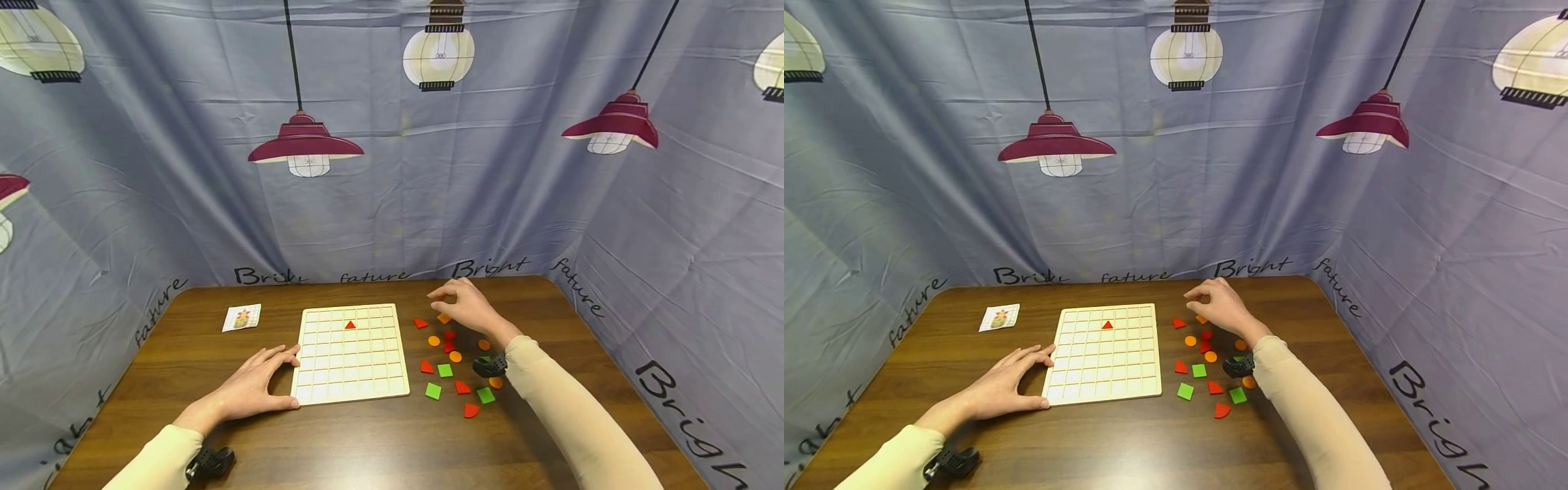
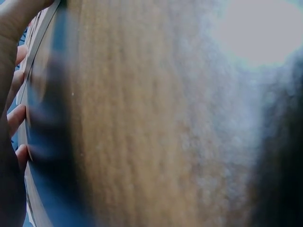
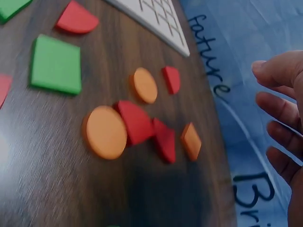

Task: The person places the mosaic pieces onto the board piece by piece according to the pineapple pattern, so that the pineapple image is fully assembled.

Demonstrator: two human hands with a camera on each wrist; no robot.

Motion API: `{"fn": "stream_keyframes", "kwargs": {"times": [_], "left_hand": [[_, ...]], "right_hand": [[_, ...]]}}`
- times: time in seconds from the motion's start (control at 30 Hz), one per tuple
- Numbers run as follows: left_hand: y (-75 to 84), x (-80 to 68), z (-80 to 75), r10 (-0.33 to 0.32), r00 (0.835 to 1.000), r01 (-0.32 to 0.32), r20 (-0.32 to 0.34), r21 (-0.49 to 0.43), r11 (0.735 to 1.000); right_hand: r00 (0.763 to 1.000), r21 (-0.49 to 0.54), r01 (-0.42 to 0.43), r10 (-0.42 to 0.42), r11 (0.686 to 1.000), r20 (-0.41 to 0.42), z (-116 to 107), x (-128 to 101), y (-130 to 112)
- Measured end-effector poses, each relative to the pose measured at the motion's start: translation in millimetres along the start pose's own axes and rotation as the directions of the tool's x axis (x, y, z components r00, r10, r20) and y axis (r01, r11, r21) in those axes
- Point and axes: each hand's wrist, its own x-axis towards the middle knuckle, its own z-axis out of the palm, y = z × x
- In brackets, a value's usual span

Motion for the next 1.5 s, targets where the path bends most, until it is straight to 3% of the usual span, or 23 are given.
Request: {"fn": "stream_keyframes", "kwargs": {"times": [0.57, 0.7, 1.03, 1.33, 1.5], "left_hand": [[-2.8, 1.8, -0.2, 0.008, 1.000, -0.008, -0.010, -0.014, 1.000], [-3.1, 1.9, -0.8, 0.007, 1.000, -0.007, -0.014, -0.016, 1.000], [-2.1, 0.9, 0.4, 0.010, 1.000, -0.010, -0.002, -0.012, 1.000], [-2.0, 0.1, 2.1, 0.011, 1.000, -0.012, -0.004, -0.016, 1.000], [-1.5, -0.1, 1.6, 0.011, 1.000, -0.011, -0.004, -0.021, 1.000]], "right_hand": [[0.999, -0.099, 0.006, -0.002, 0.995, 0.046, 6, -35, 37], [0.999, -0.143, -0.009, 0.014, 0.990, 0.034, 11, -35, 41], [0.989, -0.300, -0.127, 0.096, 0.946, -0.114, 22, -25, 41], [0.986, -0.324, -0.157, 0.132, 0.933, -0.100, 28, -18, 38], [0.989, -0.300, -0.146, 0.128, 0.943, -0.080, 29, -16, 41]]}}
